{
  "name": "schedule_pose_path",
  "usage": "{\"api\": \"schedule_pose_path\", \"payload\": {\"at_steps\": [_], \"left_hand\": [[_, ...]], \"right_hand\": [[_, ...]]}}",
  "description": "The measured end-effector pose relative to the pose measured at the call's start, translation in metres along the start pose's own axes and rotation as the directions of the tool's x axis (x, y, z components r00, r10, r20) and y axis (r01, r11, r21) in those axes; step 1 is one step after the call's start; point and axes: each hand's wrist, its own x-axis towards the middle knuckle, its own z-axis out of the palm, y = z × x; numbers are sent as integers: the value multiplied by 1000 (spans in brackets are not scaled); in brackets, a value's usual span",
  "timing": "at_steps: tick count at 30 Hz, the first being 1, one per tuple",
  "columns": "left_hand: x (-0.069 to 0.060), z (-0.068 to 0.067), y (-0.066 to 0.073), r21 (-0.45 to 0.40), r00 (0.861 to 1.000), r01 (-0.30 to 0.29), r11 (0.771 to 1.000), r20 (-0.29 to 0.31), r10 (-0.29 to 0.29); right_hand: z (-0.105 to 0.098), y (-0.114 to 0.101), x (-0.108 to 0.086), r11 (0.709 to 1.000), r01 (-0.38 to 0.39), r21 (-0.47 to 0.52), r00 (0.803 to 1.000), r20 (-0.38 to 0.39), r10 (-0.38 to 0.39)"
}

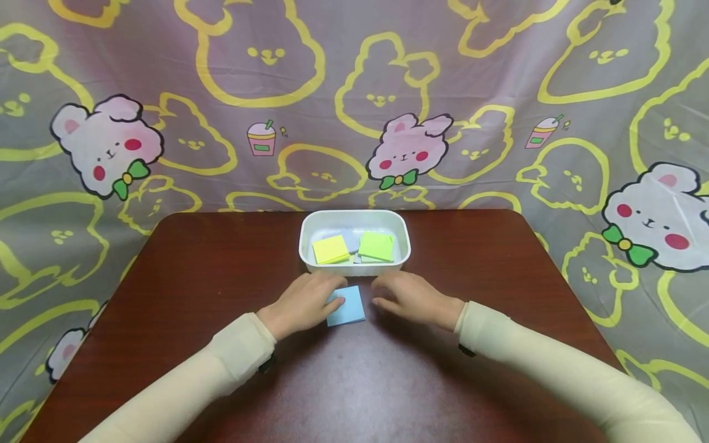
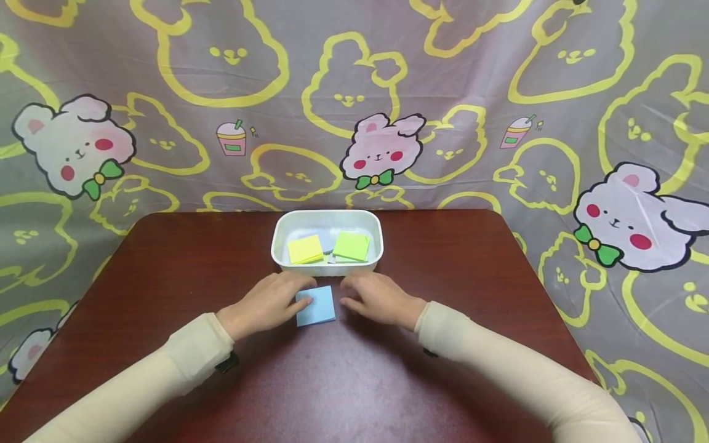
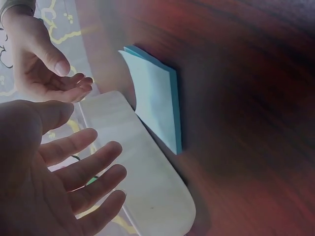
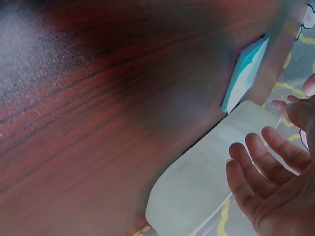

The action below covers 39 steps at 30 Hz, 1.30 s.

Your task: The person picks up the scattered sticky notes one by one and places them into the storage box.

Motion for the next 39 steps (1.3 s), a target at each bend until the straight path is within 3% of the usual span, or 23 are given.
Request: {"api": "schedule_pose_path", "payload": {"at_steps": [12, 21, 39], "left_hand": [[0, 11, -3, -11, 1000, 25, 1000, 17, -25], [2, 15, -5, -7, 1000, 28, 1000, -8, -28], [6, 31, -6, 35, 992, 105, 994, 60, -107]], "right_hand": [[9, 4, -2, 998, -21, 51, 999, 50, 19], [18, 6, -5, 999, 10, 31, 999, 34, -11], [20, 1, -7, 1000, 3, 31, 999, 37, -4]]}}
